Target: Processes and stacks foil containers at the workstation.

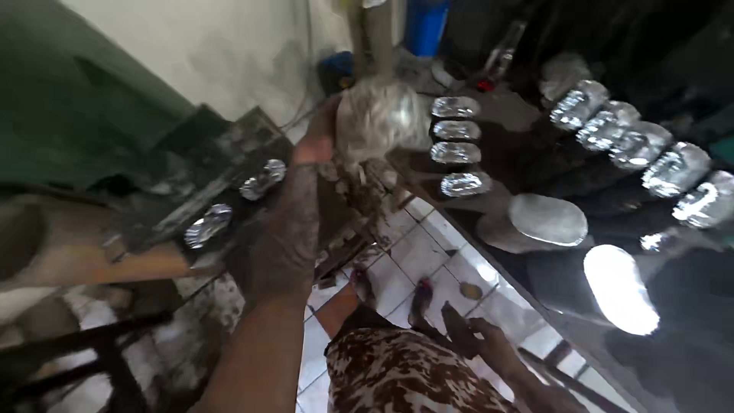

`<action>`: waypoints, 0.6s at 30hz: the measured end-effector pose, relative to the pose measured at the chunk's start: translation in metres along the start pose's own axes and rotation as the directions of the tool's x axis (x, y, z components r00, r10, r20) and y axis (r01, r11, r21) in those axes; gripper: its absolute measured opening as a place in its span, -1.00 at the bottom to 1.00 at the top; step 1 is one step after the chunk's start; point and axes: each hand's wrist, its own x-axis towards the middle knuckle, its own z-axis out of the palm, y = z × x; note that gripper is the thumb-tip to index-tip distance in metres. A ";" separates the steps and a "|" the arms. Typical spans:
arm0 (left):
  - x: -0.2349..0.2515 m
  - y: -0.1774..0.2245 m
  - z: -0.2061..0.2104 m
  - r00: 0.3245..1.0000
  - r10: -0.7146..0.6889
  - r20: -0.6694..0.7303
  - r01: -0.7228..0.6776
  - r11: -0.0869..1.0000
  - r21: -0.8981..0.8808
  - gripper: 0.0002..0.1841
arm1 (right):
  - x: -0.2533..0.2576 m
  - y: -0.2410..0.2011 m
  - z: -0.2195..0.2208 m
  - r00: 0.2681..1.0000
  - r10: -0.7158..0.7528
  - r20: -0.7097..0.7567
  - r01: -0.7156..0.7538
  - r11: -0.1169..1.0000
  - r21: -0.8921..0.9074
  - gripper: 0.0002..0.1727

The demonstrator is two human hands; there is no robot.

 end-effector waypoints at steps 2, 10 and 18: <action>0.019 -0.002 -0.023 0.985 0.106 -0.136 -0.111 0.994 -0.023 -0.48 | 0.028 -0.036 0.004 0.992 -0.087 -0.089 0.087 0.996 -0.001 -0.67; -0.068 -0.097 -0.200 0.967 -0.235 -0.099 0.202 0.473 0.857 -0.32 | 0.156 -0.207 0.040 0.862 -0.457 -0.218 0.439 0.889 -0.127 -0.75; -0.172 -0.103 -0.304 0.916 -0.357 0.184 -0.087 0.271 0.959 -0.65 | 0.282 -0.356 0.134 0.122 -0.870 0.478 0.885 -0.123 -0.449 -0.73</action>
